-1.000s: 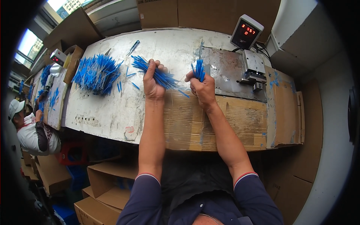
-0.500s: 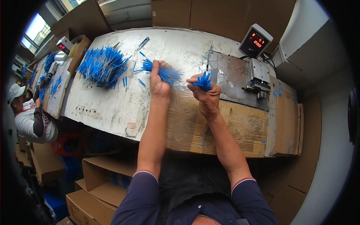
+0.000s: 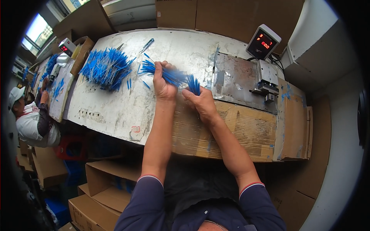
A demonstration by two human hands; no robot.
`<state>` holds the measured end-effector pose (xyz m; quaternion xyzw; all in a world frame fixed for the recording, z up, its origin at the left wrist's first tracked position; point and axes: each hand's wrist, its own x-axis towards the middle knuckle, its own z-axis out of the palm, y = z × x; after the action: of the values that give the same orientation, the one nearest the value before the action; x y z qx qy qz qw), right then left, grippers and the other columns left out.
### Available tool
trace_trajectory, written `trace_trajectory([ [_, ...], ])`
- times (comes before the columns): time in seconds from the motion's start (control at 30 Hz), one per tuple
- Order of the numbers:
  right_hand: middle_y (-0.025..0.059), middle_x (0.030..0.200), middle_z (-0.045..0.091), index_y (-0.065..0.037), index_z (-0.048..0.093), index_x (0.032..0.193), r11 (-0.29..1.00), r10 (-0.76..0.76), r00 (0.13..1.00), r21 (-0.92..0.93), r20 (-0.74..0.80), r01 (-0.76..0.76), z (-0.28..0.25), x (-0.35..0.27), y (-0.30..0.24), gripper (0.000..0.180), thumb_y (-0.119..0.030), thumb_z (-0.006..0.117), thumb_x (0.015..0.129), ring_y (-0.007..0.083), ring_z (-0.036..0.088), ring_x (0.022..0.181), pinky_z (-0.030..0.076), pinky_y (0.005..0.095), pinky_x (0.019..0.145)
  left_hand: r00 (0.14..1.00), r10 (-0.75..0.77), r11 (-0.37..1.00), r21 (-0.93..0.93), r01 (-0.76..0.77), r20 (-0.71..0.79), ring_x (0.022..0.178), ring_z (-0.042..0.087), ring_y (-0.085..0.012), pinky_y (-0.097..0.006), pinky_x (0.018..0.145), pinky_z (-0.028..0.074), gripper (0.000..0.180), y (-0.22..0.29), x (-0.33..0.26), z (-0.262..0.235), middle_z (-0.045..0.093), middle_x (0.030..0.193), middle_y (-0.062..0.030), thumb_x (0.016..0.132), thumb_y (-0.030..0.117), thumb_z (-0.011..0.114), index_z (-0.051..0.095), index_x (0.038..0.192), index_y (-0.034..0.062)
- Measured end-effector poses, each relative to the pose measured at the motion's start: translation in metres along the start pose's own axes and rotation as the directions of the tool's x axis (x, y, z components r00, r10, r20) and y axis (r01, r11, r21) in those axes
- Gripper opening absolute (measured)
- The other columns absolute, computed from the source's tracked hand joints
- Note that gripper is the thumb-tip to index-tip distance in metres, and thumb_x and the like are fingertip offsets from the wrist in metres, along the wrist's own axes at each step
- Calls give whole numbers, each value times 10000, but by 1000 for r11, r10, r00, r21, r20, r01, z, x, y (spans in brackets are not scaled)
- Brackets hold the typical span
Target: Assembling small blue plastic components at a factory workbench.
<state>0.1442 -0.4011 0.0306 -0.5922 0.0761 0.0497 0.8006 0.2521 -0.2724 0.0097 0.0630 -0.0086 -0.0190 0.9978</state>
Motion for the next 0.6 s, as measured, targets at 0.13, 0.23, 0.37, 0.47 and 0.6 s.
trace_trajectory([
  [0.13,-68,716,581,-69,680,988,1000,18,1000,-6,4,-18,-1,-1,0,159,-161,778,903,21,475,558,334,193,476,999,-24,997,71,21,46,837,586,-153,-327,828,549,196,-9,-11,11,577,928,-46,1006,232,667,574,974,63],
  [0.23,-70,726,585,-67,684,1018,996,69,997,54,19,-70,-5,2,2,179,-148,785,894,15,467,545,326,193,462,999,-36,996,87,33,37,840,581,-156,-329,832,547,196,-10,-9,11,576,935,-49,1004,234,671,578,983,63],
  [0.37,-67,733,594,-61,688,1004,998,34,999,62,-13,-33,-3,4,6,174,-144,787,887,13,470,532,320,193,454,999,-18,997,76,14,45,843,574,-158,-331,839,545,186,-12,-10,10,572,938,-48,1005,224,668,582,989,60],
  [0.47,-64,721,595,-63,690,969,998,44,999,41,-18,-43,-3,6,9,149,-129,788,879,19,474,530,322,197,454,999,-12,998,58,9,51,842,572,-157,-334,845,545,183,-13,-12,10,570,940,-48,1009,217,662,580,987,54],
  [0.6,-48,706,602,-60,693,939,992,109,994,65,23,-110,-13,7,11,133,-109,792,864,33,483,528,326,202,456,999,-43,998,36,42,32,835,566,-155,-337,837,543,182,-15,-10,8,568,928,-48,1013,205,655,577,984,44],
])
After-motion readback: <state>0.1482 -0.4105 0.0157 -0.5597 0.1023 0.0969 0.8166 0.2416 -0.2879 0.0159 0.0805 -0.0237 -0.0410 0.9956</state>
